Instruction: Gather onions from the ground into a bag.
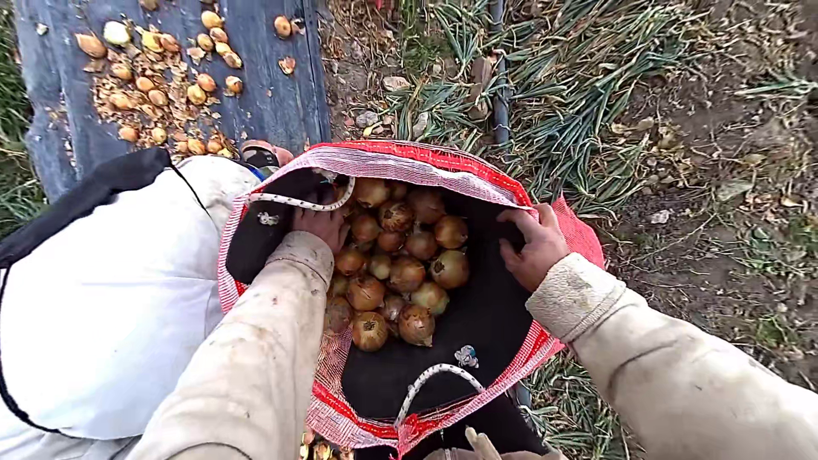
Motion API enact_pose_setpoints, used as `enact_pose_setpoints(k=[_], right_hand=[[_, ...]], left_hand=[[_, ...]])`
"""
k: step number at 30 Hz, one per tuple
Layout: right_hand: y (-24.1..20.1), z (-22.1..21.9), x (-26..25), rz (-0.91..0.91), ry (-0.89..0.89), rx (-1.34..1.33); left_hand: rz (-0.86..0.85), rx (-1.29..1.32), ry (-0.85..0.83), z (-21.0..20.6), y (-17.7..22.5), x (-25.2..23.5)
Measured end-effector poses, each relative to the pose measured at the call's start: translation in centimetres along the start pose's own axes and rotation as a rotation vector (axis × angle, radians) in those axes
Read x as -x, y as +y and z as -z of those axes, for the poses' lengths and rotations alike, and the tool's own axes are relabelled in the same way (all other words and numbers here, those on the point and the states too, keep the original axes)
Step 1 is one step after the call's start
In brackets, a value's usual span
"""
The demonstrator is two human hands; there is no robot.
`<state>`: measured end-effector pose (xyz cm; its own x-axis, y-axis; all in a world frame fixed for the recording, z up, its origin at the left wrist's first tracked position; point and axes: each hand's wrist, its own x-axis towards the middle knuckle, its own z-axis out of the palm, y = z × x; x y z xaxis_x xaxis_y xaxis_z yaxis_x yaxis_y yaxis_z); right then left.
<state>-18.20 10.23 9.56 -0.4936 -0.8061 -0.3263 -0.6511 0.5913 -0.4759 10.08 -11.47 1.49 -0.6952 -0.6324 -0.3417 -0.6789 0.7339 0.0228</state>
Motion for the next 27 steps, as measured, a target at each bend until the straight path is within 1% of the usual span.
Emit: enact_pose_setpoints(k=[3,5,8,9,10,11,12,13,14,15,16,18,20,21,23,25,27], right_hand=[[0.0,-0.2,0.1,-0.004,-0.009,-0.005],[0.0,0.1,-0.2,-0.002,-0.014,-0.001],[-0.3,0.5,-0.4,-0.028,-0.046,0.01],[-0.3,0.5,-0.3,-0.038,-0.062,0.008],[-0.3,0.6,-0.2,-0.043,-0.074,0.005],[-0.2,0.5,-0.2,-0.039,-0.072,0.0],[-0.1,0.4,-0.3,-0.032,-0.066,-0.006],[0.0,0.4,-0.3,-0.027,-0.063,-0.011],[0.1,0.3,-0.3,-0.024,-0.06,-0.015],[0.2,0.2,-0.2,-0.024,-0.06,-0.013],[0.3,0.1,-0.1,-0.03,-0.063,-0.013],[0.3,0.3,-0.4,-0.042,-0.074,-0.016],[0.2,0.2,-0.1,-0.042,-0.084,-0.033],[0.2,0.1,-0.4,-0.029,-0.073,-0.044],[0.1,0.2,-0.2,-0.04,-0.086,-0.062],[0.1,0.2,0.0,-0.032,-0.088,-0.074],[0.3,0.1,-0.1,0.003,-0.057,-0.075]], left_hand=[[-0.078,0.036,0.049,-0.5,-0.9,0.1],[-0.075,0.092,0.142,-0.7,-0.8,0.5],[-0.077,0.208,0.308,-0.9,1.4,1.9],[-0.094,0.245,0.309,-0.9,3.0,2.7],[-0.102,0.31,0.211,-0.7,5.1,3.4],[-0.074,0.371,0.025,-0.4,7.5,3.8],[0.009,0.427,-0.226,-0.3,10.0,3.7],[0.118,0.49,-0.426,-1.0,12.4,3.2],[0.241,0.558,-0.543,-2.4,14.4,2.7],[0.344,0.584,-0.585,-4.1,15.8,2.4],[0.403,0.577,-0.577,-5.5,16.7,2.2],[0.45,0.575,-0.549,-6.0,17.3,1.7],[0.412,0.597,-0.577,-4.0,17.4,3.2],[0.358,0.612,-0.573,-2.5,17.7,3.9],[0.204,0.602,-0.53,-0.7,19.7,6.6],[0.052,0.593,-0.448,-1.4,22.4,8.5],[-0.028,0.618,-0.401,-3.2,24.1,7.9]])
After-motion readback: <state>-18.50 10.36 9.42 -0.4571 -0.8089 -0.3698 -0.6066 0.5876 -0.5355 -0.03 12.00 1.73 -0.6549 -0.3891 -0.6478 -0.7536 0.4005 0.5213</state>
